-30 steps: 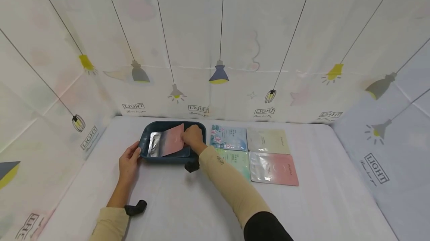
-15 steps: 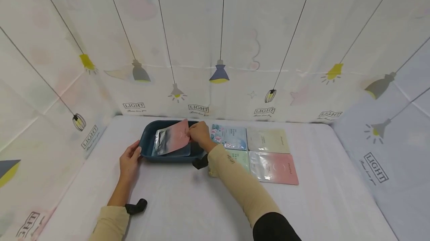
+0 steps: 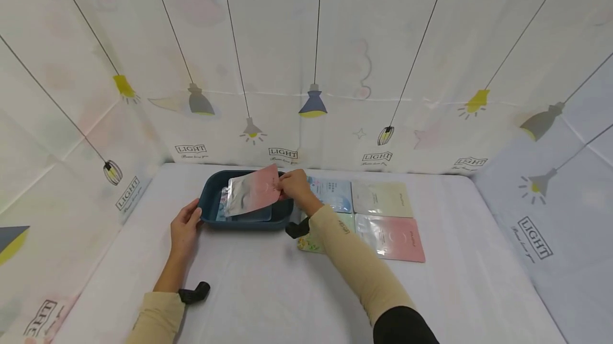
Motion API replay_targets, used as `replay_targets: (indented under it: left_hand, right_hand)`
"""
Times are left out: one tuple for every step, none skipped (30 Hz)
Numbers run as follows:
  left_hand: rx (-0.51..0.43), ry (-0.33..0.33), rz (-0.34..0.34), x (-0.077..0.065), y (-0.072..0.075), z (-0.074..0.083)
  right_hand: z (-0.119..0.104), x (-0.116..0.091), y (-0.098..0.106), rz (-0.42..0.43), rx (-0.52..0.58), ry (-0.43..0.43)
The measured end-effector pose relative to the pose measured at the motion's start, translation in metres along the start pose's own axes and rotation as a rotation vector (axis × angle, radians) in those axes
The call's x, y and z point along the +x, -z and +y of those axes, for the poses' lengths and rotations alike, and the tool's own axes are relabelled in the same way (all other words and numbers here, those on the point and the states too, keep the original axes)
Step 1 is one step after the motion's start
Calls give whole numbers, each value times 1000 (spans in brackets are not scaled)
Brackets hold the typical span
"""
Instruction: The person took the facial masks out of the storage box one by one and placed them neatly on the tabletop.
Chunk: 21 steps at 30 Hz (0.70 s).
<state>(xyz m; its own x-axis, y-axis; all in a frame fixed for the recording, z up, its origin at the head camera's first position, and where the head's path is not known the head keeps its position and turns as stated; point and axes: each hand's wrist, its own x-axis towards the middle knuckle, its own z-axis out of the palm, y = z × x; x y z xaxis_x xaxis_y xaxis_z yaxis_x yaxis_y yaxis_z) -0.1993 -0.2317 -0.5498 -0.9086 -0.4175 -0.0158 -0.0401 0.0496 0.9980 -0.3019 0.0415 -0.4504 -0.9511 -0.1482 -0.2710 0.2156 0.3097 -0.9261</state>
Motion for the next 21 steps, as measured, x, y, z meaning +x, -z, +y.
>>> replay_targets:
  left_hand:
    - [0, 1, 0, 0, 0, 0]
    - [-3, 2, 1, 0, 0, 1]
    - [-5, 2, 0, -1, 0, 1]
    - [-9, 4, 2, -1, 1, 2]
    - [-14, 3, -1, -1, 1, 3]
    - [-18, 1, -5, -2, 1, 3]
    - [-15, -2, -12, -2, 1, 3]
    - [-18, 0, -16, -2, 2, 3]
    - [-19, 2, -21, -3, 2, 3]
    - [-21, 6, -26, -3, 2, 3]
    - [-24, 8, -31, -3, 2, 4]
    - [-25, 12, -35, -2, 2, 3]
    - [-27, 17, -38, -2, 3, 3]
    - [-31, 24, -39, -2, 3, 3]
    - [-34, 30, -43, -1, 3, 4]
    - [-40, 36, -45, -1, 3, 3]
    - [-44, 41, -47, 0, 3, 3]
    - [-47, 45, -48, 0, 3, 3]
    - [-50, 46, -48, 0, 3, 2]
    - [-54, 47, -47, 1, 2, 2]
    - [-55, 45, -45, 1, 2, 1]
  right_hand:
    - [0, -1, 2, 3, 5, -5]
    - [-1, -2, 4, 4, 7, -8]
    - [-1, -3, 6, 5, 7, -8]
    - [-1, -4, 9, 8, 6, -8]
    - [-2, -5, 11, 10, 6, -6]
    - [-2, -6, 14, 14, 3, -2]
    - [-2, -7, 17, 15, 3, 4]
    - [-1, -8, 20, 17, 6, 7]
    - [-1, -8, 22, 16, 11, 13]
    - [0, -9, 25, 17, 21, 12]
    - [0, -9, 27, 17, 31, 12]
    - [1, -9, 29, 16, 41, 11]
    - [2, -10, 31, 14, 51, 11]
    - [2, -10, 32, 15, 58, 9]
    - [3, -11, 34, 17, 59, 8]
    - [3, -11, 35, 21, 62, 4]
    - [3, -12, 36, 22, 61, 4]
    - [3, -12, 37, 26, 64, 1]
    - [4, -13, 38, 27, 62, 0]
    - [3, -13, 39, 29, 61, -2]
    - [4, -14, 41, 28, 62, -4]
